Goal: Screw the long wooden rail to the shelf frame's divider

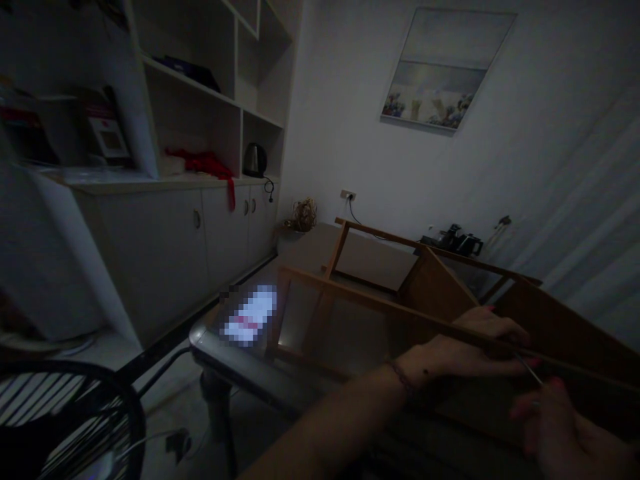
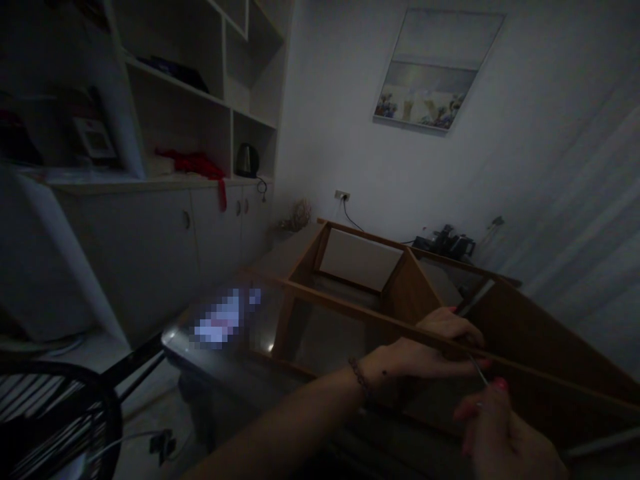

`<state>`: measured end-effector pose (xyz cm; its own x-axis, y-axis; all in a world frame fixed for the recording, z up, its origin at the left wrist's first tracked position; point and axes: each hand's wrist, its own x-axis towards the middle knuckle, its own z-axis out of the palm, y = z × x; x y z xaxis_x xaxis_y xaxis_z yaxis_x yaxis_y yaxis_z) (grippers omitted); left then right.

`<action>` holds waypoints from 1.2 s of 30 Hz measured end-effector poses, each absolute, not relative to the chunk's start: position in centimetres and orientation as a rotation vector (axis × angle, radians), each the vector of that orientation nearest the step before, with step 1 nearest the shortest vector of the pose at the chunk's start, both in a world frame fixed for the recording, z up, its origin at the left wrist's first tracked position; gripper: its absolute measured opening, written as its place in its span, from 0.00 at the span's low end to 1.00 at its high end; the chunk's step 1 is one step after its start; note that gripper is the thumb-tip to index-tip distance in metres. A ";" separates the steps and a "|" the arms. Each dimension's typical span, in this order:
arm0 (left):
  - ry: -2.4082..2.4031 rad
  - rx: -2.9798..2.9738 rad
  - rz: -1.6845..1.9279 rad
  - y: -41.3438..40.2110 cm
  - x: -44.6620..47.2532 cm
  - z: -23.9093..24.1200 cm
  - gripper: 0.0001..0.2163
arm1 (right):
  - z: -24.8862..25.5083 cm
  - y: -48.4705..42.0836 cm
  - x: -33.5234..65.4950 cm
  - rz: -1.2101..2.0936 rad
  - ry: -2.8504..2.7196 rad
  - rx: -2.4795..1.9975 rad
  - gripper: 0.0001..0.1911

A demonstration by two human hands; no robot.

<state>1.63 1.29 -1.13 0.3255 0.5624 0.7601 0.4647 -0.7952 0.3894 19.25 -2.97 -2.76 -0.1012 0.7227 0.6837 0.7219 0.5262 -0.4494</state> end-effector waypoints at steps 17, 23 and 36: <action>0.757 2.285 1.845 0.9 1.7 -2.5 0.09 | 0.8 -7.4 14.6 0.009 -1.908 -1.673 0.32; 0.723 2.242 1.870 0.8 1.6 -2.7 0.07 | 1.3 -7.0 14.8 0.426 -1.941 -1.407 0.37; 0.713 2.288 1.815 0.7 1.2 -3.0 0.08 | 1.1 -7.5 14.7 0.441 -1.905 -1.468 0.37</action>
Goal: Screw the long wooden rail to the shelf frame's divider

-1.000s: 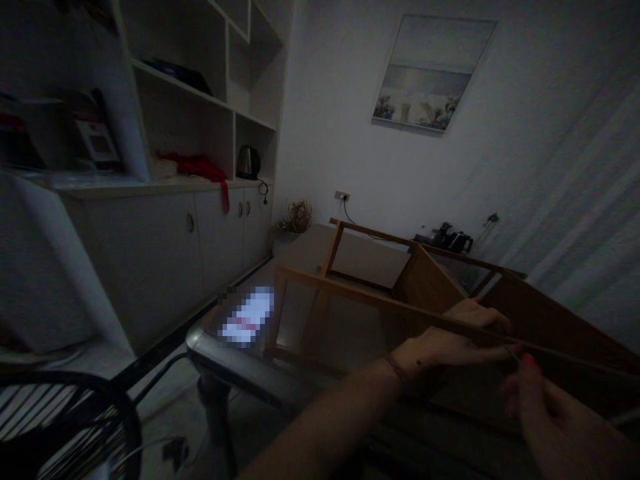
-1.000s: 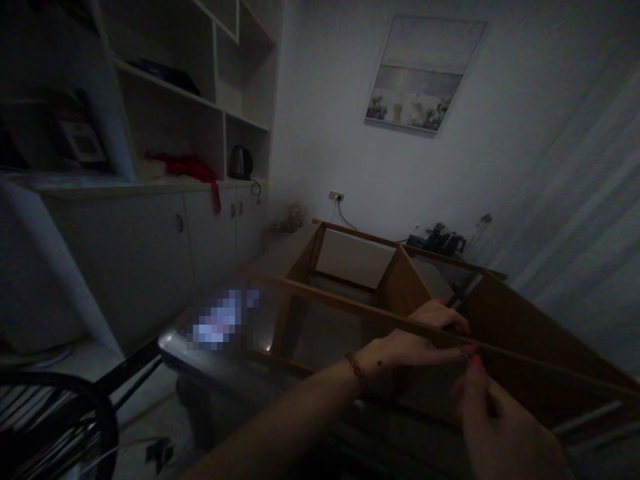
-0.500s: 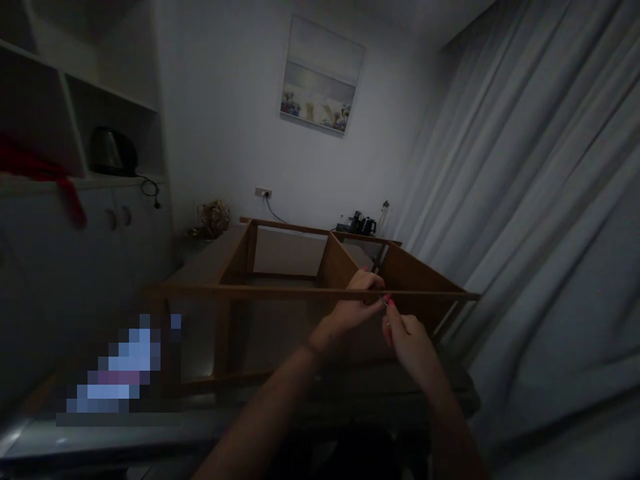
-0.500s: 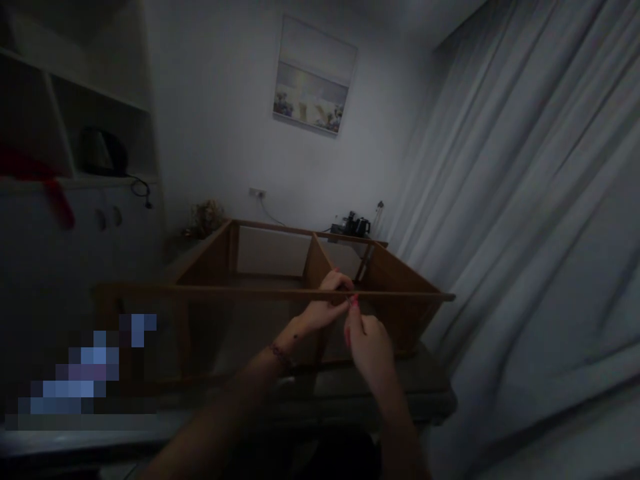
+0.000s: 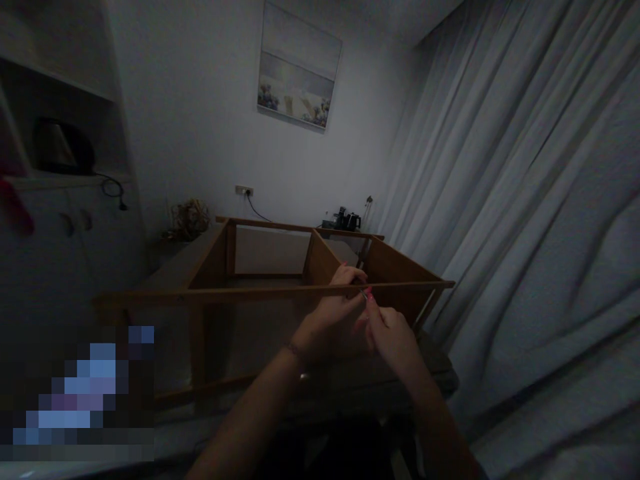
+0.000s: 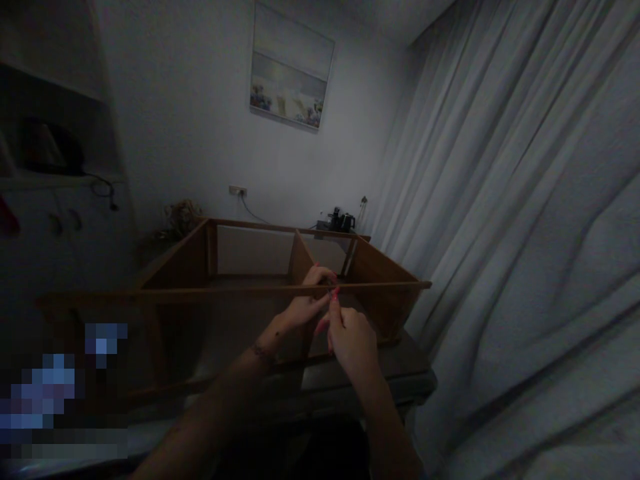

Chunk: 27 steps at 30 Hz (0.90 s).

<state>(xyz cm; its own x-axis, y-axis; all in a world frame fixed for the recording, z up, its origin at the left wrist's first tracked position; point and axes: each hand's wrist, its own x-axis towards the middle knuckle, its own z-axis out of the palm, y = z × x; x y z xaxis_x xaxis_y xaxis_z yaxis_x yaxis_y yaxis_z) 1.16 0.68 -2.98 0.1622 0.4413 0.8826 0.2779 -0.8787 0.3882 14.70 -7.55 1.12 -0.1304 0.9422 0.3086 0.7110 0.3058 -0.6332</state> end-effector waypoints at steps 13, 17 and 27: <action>0.900 2.245 1.858 -2.0 -0.7 -4.5 0.26 | -4.7 -5.9 19.3 0.458 -1.667 -1.145 0.32; 1.419 2.168 1.614 -6.4 -3.3 -9.2 0.27 | -10.3 -3.1 21.4 0.333 -1.826 -1.135 0.26; 2.172 2.362 0.960 -13.1 -8.0 -16.9 0.09 | -16.9 0.0 21.8 0.290 -1.972 -1.085 0.26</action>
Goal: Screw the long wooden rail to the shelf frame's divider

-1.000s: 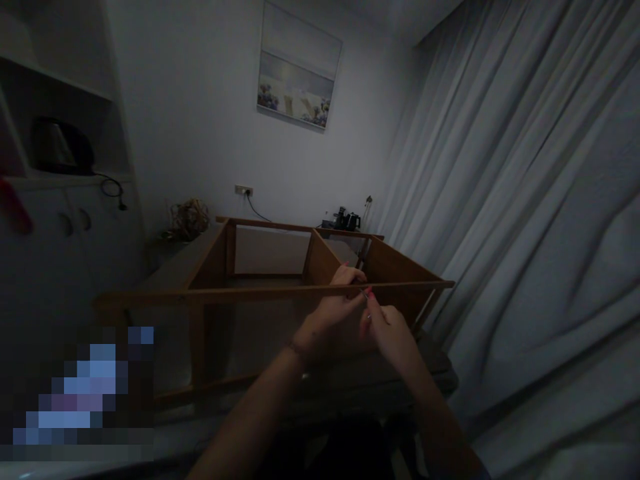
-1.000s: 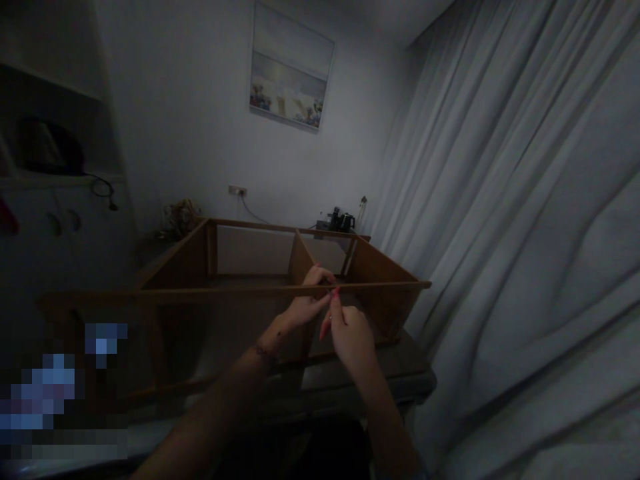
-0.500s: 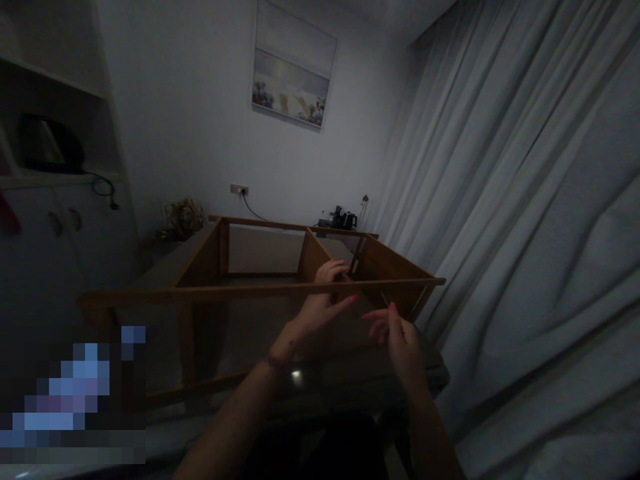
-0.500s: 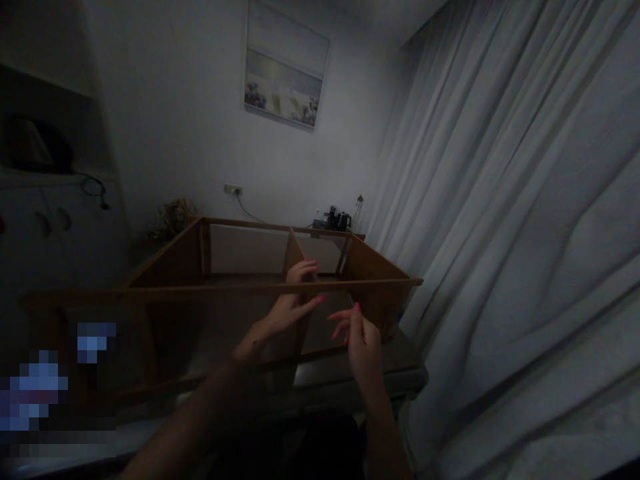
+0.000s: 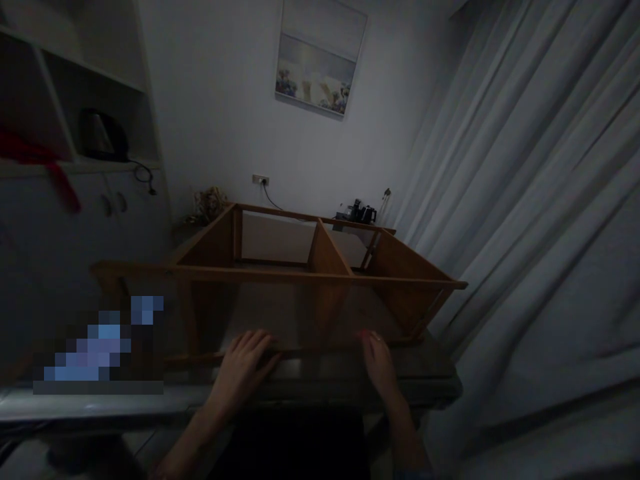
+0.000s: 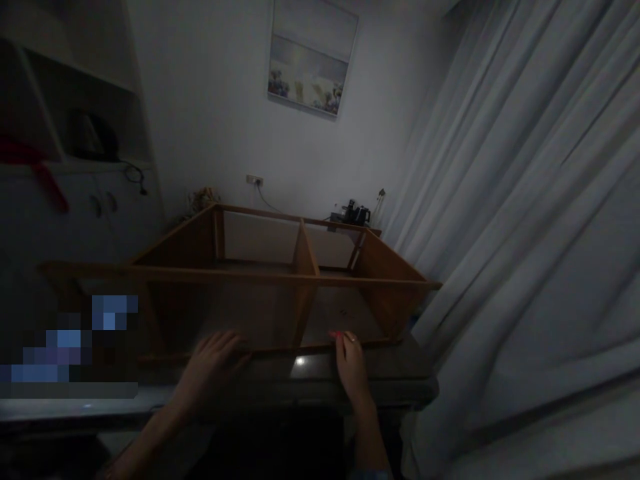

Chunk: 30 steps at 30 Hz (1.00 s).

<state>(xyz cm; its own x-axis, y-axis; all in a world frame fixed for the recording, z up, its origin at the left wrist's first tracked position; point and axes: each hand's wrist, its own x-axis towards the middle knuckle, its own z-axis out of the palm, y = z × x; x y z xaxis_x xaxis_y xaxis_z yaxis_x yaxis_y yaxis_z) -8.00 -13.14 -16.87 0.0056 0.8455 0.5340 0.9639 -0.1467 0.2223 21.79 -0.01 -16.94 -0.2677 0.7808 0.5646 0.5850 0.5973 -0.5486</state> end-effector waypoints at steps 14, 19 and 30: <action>-2.011 -2.030 -0.804 -13.9 -8.2 -16.9 0.08 | -18.5 -0.1 22.1 0.200 -2.034 -1.073 0.27; -1.957 -2.007 -0.845 -14.2 -8.5 -16.9 0.13 | -18.6 -0.3 22.3 0.195 -2.042 -1.052 0.26; -1.897 -1.994 -0.875 -15.7 -9.2 -16.9 0.16 | -19.1 -3.0 22.1 0.230 -1.933 -1.137 0.23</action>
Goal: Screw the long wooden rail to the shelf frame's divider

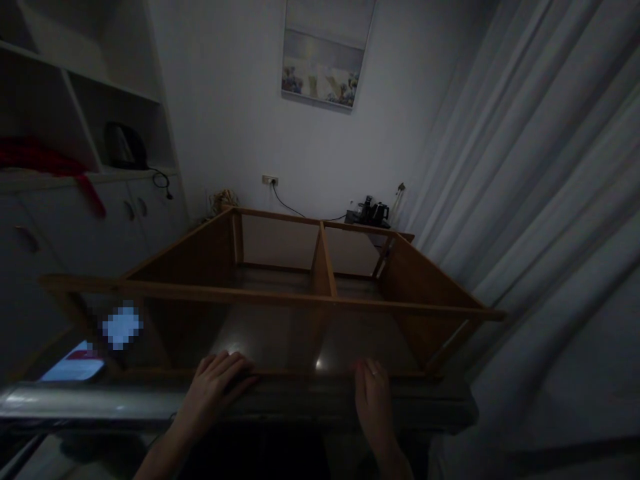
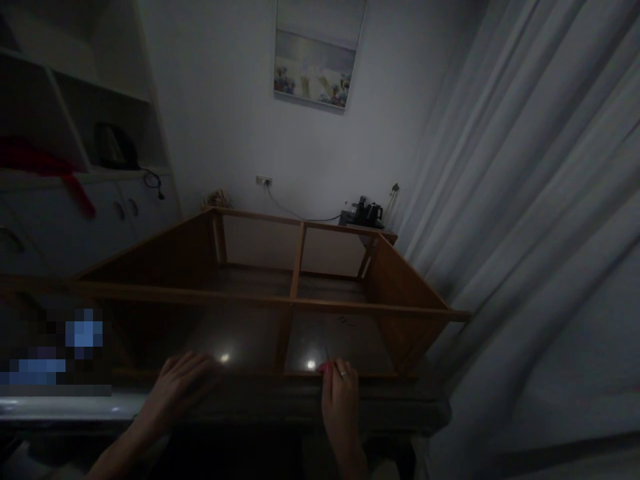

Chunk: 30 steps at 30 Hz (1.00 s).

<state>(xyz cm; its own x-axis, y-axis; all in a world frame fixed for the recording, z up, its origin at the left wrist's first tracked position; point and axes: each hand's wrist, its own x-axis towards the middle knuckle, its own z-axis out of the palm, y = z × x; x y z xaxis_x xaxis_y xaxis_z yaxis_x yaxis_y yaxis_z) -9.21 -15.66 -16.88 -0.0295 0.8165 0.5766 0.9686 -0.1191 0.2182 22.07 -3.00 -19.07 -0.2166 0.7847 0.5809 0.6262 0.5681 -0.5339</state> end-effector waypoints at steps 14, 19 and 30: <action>-1.803 -1.990 -0.834 -15.3 -7.7 -19.0 0.15 | -15.5 1.4 25.0 0.355 -1.900 -1.194 0.21; -1.786 -2.018 -0.765 -14.8 -6.8 -18.9 0.13 | -15.2 4.6 24.5 0.318 -1.921 -1.346 0.18; -1.556 -2.022 -0.709 -14.4 -8.3 -20.1 0.15 | -15.6 8.5 24.0 -0.048 -2.065 -1.697 0.17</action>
